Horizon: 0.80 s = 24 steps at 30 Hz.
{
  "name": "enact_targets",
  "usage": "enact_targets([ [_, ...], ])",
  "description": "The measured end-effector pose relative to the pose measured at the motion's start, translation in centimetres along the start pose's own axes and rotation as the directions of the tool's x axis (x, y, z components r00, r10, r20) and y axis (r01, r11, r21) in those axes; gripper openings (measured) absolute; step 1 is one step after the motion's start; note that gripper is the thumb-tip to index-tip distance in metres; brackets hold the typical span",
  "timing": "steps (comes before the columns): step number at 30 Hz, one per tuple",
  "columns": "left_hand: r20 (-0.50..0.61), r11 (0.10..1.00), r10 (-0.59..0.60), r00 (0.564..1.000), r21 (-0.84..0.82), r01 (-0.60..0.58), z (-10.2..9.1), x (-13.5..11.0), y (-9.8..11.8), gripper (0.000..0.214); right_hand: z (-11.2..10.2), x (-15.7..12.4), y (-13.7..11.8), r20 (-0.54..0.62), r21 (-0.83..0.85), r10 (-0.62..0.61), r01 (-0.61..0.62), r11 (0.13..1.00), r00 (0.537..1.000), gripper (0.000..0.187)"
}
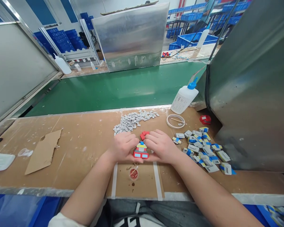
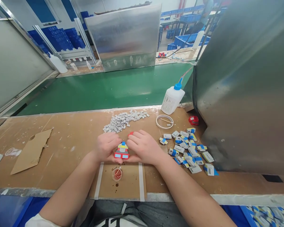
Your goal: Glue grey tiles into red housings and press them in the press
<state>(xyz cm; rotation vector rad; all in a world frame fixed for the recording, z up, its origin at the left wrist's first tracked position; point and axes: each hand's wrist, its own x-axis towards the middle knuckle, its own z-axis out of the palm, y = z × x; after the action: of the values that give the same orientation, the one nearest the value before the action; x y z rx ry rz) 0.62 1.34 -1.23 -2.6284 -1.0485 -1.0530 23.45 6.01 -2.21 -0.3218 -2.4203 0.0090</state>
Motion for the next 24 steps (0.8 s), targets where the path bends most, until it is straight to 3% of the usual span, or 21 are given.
enact_targets([
  [3,0.009,0.999,-0.042,0.999,0.027,0.042,-0.7,0.2,0.1,0.074,-0.5,0.1,0.4,0.023,-0.049,0.047,-0.046,0.998,0.999,0.045],
  [5,0.058,1.000,-0.029,0.998,-0.007,0.029,-1.0,0.4,0.1,0.081,-0.6,0.1,0.6,0.042,-0.076,0.099,-0.096,0.993,0.994,0.047],
  [8,0.161,0.999,-0.016,0.987,-0.026,0.021,-0.9,0.2,0.0,0.076,-0.2,-0.1,0.6,0.031,-0.072,0.164,-0.162,0.984,0.986,0.049],
  [13,0.221,0.968,-0.219,0.950,-0.074,0.240,0.0,-0.8,-0.1,0.056,0.8,-0.6,-0.1,-0.041,0.171,0.339,-0.328,0.929,0.940,0.058],
  [16,0.178,0.899,-0.295,0.939,-0.280,0.336,0.3,-0.8,0.4,0.052,0.9,-0.5,-0.7,-0.061,0.280,0.390,-0.359,0.890,0.919,0.058],
  [18,0.162,0.780,-0.334,0.929,-0.505,0.369,0.5,-0.5,0.8,0.054,0.7,-0.3,-0.9,-0.096,0.340,0.395,-0.343,0.876,0.914,0.056],
  [20,0.172,0.594,-0.362,0.916,-0.715,0.369,0.6,-0.1,1.2,0.053,0.4,-0.2,-1.0,-0.147,0.393,0.388,-0.306,0.867,0.910,0.055],
  [24,0.226,0.094,-0.428,0.875,-0.952,0.292,0.9,0.4,2.0,0.042,0.0,-0.1,-1.1,-0.191,0.426,0.369,-0.262,0.866,0.910,0.047],
])
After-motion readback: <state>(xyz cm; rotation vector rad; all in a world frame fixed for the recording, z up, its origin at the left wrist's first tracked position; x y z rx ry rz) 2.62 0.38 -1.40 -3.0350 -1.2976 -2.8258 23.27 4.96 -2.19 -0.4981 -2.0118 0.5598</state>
